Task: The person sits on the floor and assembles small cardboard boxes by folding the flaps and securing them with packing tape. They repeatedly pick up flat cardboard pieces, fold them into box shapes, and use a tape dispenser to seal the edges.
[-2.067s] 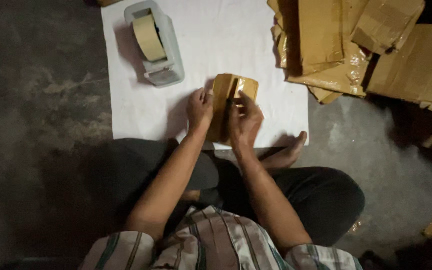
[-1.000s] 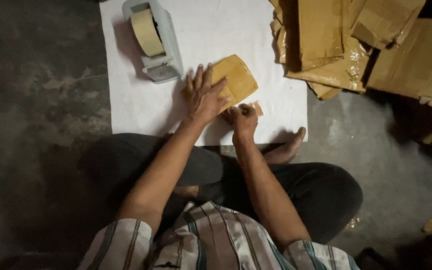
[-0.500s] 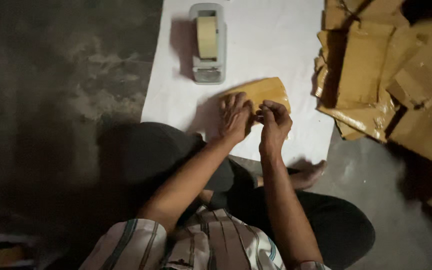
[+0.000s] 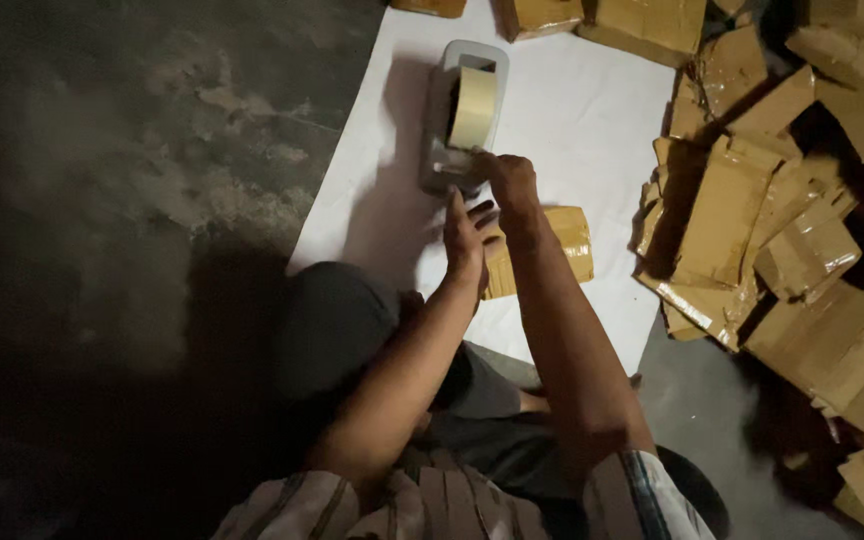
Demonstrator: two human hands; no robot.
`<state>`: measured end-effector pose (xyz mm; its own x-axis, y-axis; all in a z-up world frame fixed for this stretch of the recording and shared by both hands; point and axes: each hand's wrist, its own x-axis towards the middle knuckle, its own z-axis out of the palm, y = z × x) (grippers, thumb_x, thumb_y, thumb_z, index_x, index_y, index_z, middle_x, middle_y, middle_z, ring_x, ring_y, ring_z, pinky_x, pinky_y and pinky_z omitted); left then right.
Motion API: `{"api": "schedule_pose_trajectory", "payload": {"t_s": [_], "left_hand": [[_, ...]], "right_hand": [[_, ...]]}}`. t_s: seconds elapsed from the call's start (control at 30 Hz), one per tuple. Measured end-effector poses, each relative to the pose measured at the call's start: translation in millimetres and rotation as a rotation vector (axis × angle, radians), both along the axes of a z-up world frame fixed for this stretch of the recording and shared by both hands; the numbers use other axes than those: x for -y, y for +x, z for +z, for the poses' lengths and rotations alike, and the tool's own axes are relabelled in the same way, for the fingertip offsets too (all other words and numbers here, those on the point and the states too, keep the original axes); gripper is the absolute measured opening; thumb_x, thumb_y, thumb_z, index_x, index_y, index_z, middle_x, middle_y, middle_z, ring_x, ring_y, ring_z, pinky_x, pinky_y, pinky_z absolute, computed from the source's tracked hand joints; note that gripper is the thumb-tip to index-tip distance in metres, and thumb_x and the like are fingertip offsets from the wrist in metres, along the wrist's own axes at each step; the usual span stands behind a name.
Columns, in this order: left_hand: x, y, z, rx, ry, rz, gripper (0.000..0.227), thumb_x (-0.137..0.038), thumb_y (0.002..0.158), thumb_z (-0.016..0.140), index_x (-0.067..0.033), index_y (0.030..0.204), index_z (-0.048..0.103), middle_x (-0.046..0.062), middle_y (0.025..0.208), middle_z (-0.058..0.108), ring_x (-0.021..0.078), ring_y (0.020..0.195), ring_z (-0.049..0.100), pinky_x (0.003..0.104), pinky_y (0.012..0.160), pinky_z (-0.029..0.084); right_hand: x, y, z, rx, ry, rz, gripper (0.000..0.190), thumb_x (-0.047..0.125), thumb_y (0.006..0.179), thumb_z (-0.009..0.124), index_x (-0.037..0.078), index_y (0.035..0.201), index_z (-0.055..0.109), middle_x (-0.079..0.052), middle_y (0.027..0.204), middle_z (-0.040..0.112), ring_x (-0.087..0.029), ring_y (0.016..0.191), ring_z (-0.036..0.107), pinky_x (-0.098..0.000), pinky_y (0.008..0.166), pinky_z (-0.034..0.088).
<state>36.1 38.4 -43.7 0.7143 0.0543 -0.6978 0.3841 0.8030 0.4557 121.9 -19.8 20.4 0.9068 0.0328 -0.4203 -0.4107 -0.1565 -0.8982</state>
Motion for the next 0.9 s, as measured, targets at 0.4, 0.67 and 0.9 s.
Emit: {"api": "schedule_pose_trajectory", "payload": {"t_s": [0.4, 0.67, 0.9], "left_hand": [[-20, -4, 47, 0.204, -0.339, 0.177, 0.125, -0.095, 0.075, 0.036, -0.0106, 0.163, 0.014, 0.022, 0.169, 0.012, 0.0427, 0.156, 0.017, 0.067, 0.118, 0.021], [-26, -2, 36, 0.166, -0.460, 0.213, 0.121, -0.094, 0.080, 0.025, -0.0035, 0.160, 0.026, 0.019, 0.168, 0.019, 0.0362, 0.157, 0.019, 0.058, 0.123, 0.022], [-17, -2, -1, 0.334, -0.354, 0.339, 0.089, -0.080, 0.098, 0.020, -0.0072, 0.135, 0.057, 0.010, 0.126, 0.065, 0.0279, 0.123, 0.056, 0.044, 0.108, 0.042]], "right_hand": [[-20, 48, -6, -0.193, -1.045, 0.157, 0.042, 0.048, 0.087, 0.079, 0.006, 0.083, 0.075, -0.009, 0.075, 0.071, -0.024, 0.068, 0.061, -0.0360, 0.069, 0.045], [-13, -7, 61, -0.086, -0.310, -0.035, 0.034, 0.026, 0.087, 0.080, -0.005, 0.077, 0.072, -0.013, 0.066, 0.070, -0.020, 0.052, 0.062, -0.0325, 0.047, 0.049], [-24, -61, 57, -0.029, 0.005, -0.224, 0.025, 0.014, 0.089, 0.078, -0.010, 0.092, 0.073, -0.015, 0.074, 0.073, -0.018, 0.057, 0.069, -0.0304, 0.053, 0.060]]}}
